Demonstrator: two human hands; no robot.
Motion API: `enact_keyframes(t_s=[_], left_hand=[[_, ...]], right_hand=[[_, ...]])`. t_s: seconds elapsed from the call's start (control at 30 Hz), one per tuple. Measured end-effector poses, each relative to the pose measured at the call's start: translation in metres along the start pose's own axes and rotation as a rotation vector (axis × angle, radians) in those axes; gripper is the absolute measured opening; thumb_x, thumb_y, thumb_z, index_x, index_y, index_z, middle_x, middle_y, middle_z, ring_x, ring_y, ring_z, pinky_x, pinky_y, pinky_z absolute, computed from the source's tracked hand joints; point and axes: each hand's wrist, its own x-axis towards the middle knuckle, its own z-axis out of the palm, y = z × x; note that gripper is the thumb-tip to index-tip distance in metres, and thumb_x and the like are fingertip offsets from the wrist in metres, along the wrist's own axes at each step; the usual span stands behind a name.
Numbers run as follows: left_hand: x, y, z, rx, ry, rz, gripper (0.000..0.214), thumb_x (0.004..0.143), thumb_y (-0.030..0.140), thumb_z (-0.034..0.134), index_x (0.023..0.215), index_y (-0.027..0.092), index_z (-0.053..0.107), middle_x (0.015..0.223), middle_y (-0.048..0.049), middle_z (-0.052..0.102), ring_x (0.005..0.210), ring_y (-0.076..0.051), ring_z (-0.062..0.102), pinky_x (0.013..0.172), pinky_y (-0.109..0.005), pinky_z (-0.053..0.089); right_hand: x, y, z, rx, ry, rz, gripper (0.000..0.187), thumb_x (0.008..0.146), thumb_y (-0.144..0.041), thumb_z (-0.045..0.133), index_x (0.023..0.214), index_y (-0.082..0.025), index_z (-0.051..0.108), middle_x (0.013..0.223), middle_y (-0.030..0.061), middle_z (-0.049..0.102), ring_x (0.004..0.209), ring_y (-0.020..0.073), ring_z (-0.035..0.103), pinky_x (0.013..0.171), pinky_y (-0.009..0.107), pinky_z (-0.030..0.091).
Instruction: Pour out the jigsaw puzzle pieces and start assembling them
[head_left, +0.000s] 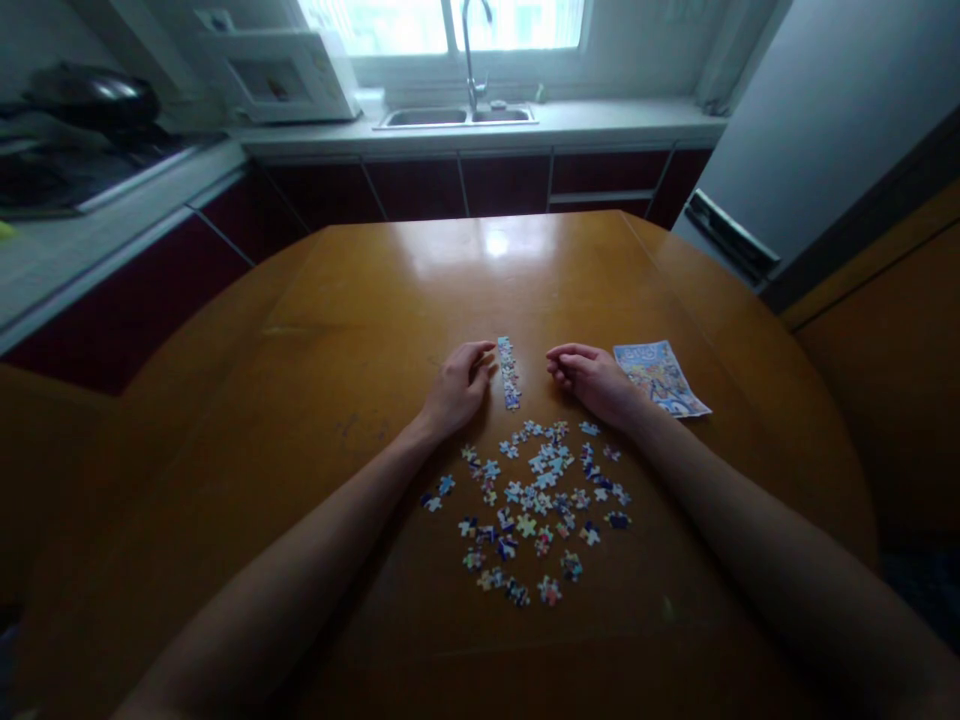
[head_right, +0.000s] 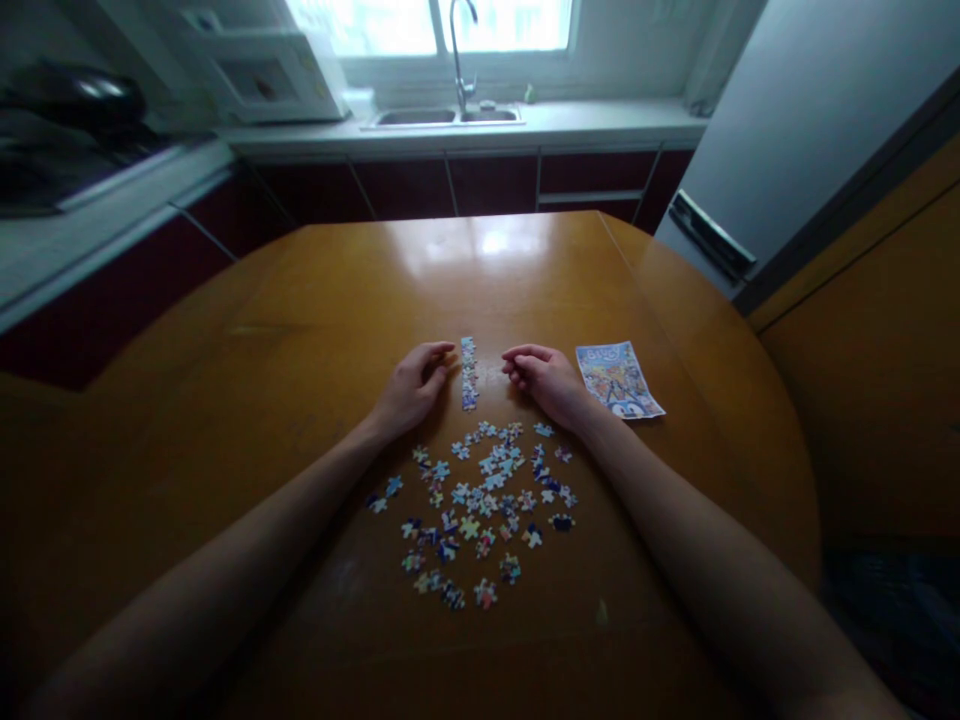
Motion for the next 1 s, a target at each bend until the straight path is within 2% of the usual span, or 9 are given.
enact_keyframes(t_s=[0.27, 0.63, 1.0], left_hand=[[-0.0001, 0.0024, -0.0027, 0.037, -0.016, 0.008, 0.032, 0.089, 0.005, 0.05, 0.115, 0.017, 0.065, 0.119, -0.0102, 0.069, 0.113, -0.023, 0.063, 0.105, -0.043, 0.049], [0.0002, 0.0019, -0.0032, 0.06, -0.037, 0.026, 0.029, 0.089, 0.005, 0.05, 0.111, 0.017, 0.065, 0.117, -0.0102, 0.07, 0.111, -0.023, 0.063, 0.103, -0.042, 0.049], [-0.0004, 0.0022, -0.0032, 0.069, -0.036, 0.039, 0.027, 0.09, 0.007, 0.052, 0.11, 0.018, 0.066, 0.114, -0.0089, 0.07, 0.109, -0.023, 0.063, 0.102, -0.042, 0.05]], right_hand=[[0.001, 0.0005, 0.0004, 0.02, 0.003, 0.005, 0.009, 0.077, -0.02, 0.065, 0.082, -0.018, 0.072, 0.077, 0.0046, 0.065, 0.062, 0.0116, 0.049, 0.058, 0.029, 0.04], [0.0005, 0.0001, 0.0002, 0.012, -0.004, 0.0, 0.011, 0.073, -0.024, 0.07, 0.082, -0.019, 0.071, 0.078, 0.0046, 0.065, 0.065, 0.0127, 0.051, 0.059, 0.029, 0.041], [-0.0003, -0.0007, 0.0001, 0.016, -0.006, 0.001, 0.009, 0.074, -0.023, 0.068, 0.082, -0.019, 0.072, 0.078, 0.0045, 0.065, 0.063, 0.0121, 0.05, 0.059, 0.029, 0.041]])
